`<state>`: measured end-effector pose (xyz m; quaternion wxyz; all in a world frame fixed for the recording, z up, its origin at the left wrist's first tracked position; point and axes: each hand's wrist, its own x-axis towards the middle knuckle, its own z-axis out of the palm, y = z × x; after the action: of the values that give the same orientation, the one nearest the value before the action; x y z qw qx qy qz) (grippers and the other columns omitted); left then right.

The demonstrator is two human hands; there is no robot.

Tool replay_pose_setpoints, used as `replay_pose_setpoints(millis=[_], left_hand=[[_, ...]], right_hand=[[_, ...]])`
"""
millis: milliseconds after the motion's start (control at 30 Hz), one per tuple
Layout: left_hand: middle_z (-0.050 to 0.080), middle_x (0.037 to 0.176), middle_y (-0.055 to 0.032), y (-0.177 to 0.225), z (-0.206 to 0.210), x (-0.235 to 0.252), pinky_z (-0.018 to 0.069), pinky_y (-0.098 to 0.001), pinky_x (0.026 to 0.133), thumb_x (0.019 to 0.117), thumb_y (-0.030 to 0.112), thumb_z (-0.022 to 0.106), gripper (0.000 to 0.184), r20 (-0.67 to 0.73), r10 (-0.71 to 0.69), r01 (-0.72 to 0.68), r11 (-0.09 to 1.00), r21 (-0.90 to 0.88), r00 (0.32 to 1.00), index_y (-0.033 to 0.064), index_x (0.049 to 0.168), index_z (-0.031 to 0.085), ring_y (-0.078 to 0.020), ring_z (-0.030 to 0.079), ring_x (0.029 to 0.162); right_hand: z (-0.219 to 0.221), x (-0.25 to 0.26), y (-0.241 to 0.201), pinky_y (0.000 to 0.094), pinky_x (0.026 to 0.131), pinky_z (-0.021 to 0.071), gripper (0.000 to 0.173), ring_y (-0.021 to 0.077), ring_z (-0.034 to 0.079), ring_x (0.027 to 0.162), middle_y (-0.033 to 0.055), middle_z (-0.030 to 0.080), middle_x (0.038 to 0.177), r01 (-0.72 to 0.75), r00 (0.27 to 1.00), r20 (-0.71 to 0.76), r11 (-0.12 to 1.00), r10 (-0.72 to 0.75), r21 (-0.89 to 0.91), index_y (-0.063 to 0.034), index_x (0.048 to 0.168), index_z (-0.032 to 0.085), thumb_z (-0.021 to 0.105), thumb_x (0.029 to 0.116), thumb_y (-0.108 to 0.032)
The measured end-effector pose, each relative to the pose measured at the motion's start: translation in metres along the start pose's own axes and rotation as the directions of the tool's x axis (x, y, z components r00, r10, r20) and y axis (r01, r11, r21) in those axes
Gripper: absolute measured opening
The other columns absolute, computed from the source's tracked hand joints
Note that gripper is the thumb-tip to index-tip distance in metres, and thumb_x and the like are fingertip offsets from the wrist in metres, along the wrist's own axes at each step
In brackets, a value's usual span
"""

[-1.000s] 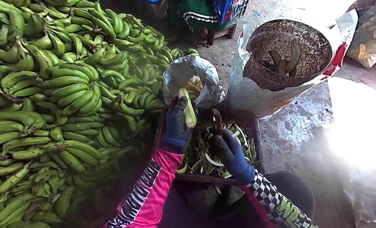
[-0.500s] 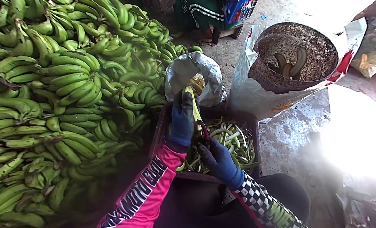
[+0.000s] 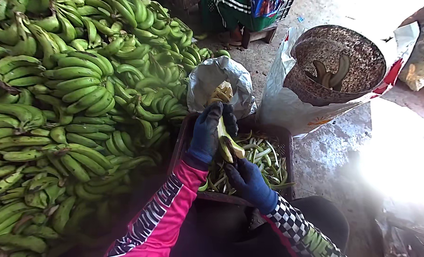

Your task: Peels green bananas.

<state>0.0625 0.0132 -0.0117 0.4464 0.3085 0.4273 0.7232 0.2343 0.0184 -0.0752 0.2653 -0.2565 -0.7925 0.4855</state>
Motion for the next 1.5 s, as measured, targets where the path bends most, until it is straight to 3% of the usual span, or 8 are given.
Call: replay_pose_setpoints(millis=[200, 567, 800, 1033, 1167, 1267, 1367, 1500], left_hand=[[0.064, 0.089, -0.0036, -0.025, 0.008, -0.013, 0.0583, -0.0359, 0.066, 0.1093, 0.055, 0.020, 0.056, 0.009, -0.193, 0.192, 0.968, -0.161, 0.981, 0.0195, 0.118, 0.061, -0.0161, 0.065, 0.074], [0.071, 0.105, -0.0114, -0.042, 0.018, -0.019, 0.0603, -0.0435, 0.079, 0.1086, 0.059, 0.020, 0.063, 0.099, -0.152, 0.151, 0.988, 0.011, 0.984, 0.0154, 0.128, 0.062, -0.0237, 0.071, 0.093], [0.071, 0.108, -0.0150, -0.044, 0.018, -0.012, 0.0600, -0.0434, 0.083, 0.0999, 0.040, 0.065, 0.043, 0.199, -0.136, 0.125, 0.990, 0.063, 0.971, 0.0117, 0.131, 0.060, -0.0251, 0.070, 0.096], [0.071, 0.112, -0.0150, -0.045, 0.017, -0.005, 0.0601, -0.0425, 0.080, 0.0999, 0.032, 0.066, 0.036, 0.136, -0.059, 0.050, 0.997, 0.064, 0.989, 0.0103, 0.129, 0.062, -0.0260, 0.070, 0.098], [0.068, 0.121, -0.0067, -0.038, 0.014, -0.002, 0.0582, -0.0363, 0.080, 0.1043, 0.045, 0.054, 0.039, 0.218, 0.019, -0.055, 0.986, 0.160, 0.976, 0.0170, 0.131, 0.062, -0.0197, 0.066, 0.101], [0.061, 0.134, -0.0049, -0.016, 0.003, 0.006, 0.0564, -0.0412, 0.092, 0.1090, 0.044, 0.038, 0.047, 0.271, 0.065, -0.093, 0.991, 0.095, 0.960, 0.0174, 0.145, 0.052, -0.0200, 0.062, 0.114], [0.063, 0.128, -0.0072, 0.012, -0.026, 0.024, 0.0553, -0.0465, 0.095, 0.1106, 0.036, 0.034, 0.043, 0.122, 0.169, -0.170, 0.985, 0.001, 0.978, 0.0105, 0.139, 0.053, -0.0243, 0.063, 0.114], [0.065, 0.114, -0.0063, 0.065, -0.070, 0.027, 0.0581, -0.0468, 0.087, 0.1120, 0.037, 0.027, 0.042, -0.136, 0.278, -0.296, 0.945, -0.138, 0.951, 0.0114, 0.134, 0.053, -0.0258, 0.066, 0.104]], right_hand=[[-0.001, 0.009, 0.010, 0.0376, 0.067, 0.0581, 0.035, 0.0140, 0.066, 0.071, 0.0039, 0.067, 0.080, 0.016, 0.995, -0.090, 0.984, -0.032, -0.180, -0.0052, 0.106, 0.068, 0.052, 0.1034, -0.037], [-0.019, 0.015, 0.013, 0.0385, 0.071, 0.0604, 0.029, 0.0122, 0.069, 0.073, 0.0018, 0.071, 0.083, -0.071, 0.993, -0.104, 0.995, 0.063, -0.077, -0.0095, 0.107, 0.071, 0.055, 0.1017, -0.033], [-0.027, 0.017, 0.017, 0.0372, 0.067, 0.0618, 0.025, 0.0126, 0.069, 0.070, 0.0011, 0.070, 0.082, -0.092, 0.992, -0.083, 0.995, 0.095, 0.040, -0.0111, 0.107, 0.071, 0.061, 0.1014, -0.033], [-0.052, 0.025, 0.012, 0.0403, 0.064, 0.0630, 0.045, 0.0186, 0.070, 0.069, 0.0063, 0.073, 0.088, -0.061, 0.997, -0.021, 0.956, 0.069, 0.285, -0.0083, 0.117, 0.069, 0.069, 0.0955, -0.048], [-0.054, 0.024, 0.007, 0.0420, 0.057, 0.0601, 0.051, 0.0248, 0.066, 0.064, 0.0133, 0.068, 0.085, -0.027, 0.994, -0.088, 0.917, 0.067, 0.398, -0.0086, 0.134, 0.060, 0.057, 0.1021, -0.048], [-0.081, 0.041, -0.010, 0.0386, 0.055, 0.0565, 0.052, 0.0202, 0.064, 0.063, 0.0110, 0.069, 0.083, -0.005, 0.991, -0.121, 0.894, 0.066, 0.447, -0.0093, 0.122, 0.066, 0.051, 0.1020, -0.055], [-0.152, 0.084, -0.037, 0.0406, 0.065, 0.0601, 0.058, 0.0204, 0.068, 0.078, 0.0084, 0.071, 0.098, 0.109, 0.975, -0.218, 0.757, 0.045, 0.644, -0.0105, 0.120, 0.062, 0.028, 0.1073, -0.055], [-0.201, 0.136, -0.049, 0.0427, 0.059, 0.0562, 0.084, 0.0200, 0.061, 0.065, 0.0046, 0.064, 0.080, 0.213, 0.968, -0.249, 0.583, -0.019, 0.784, -0.0156, 0.110, 0.059, 0.001, 0.0981, -0.075]])
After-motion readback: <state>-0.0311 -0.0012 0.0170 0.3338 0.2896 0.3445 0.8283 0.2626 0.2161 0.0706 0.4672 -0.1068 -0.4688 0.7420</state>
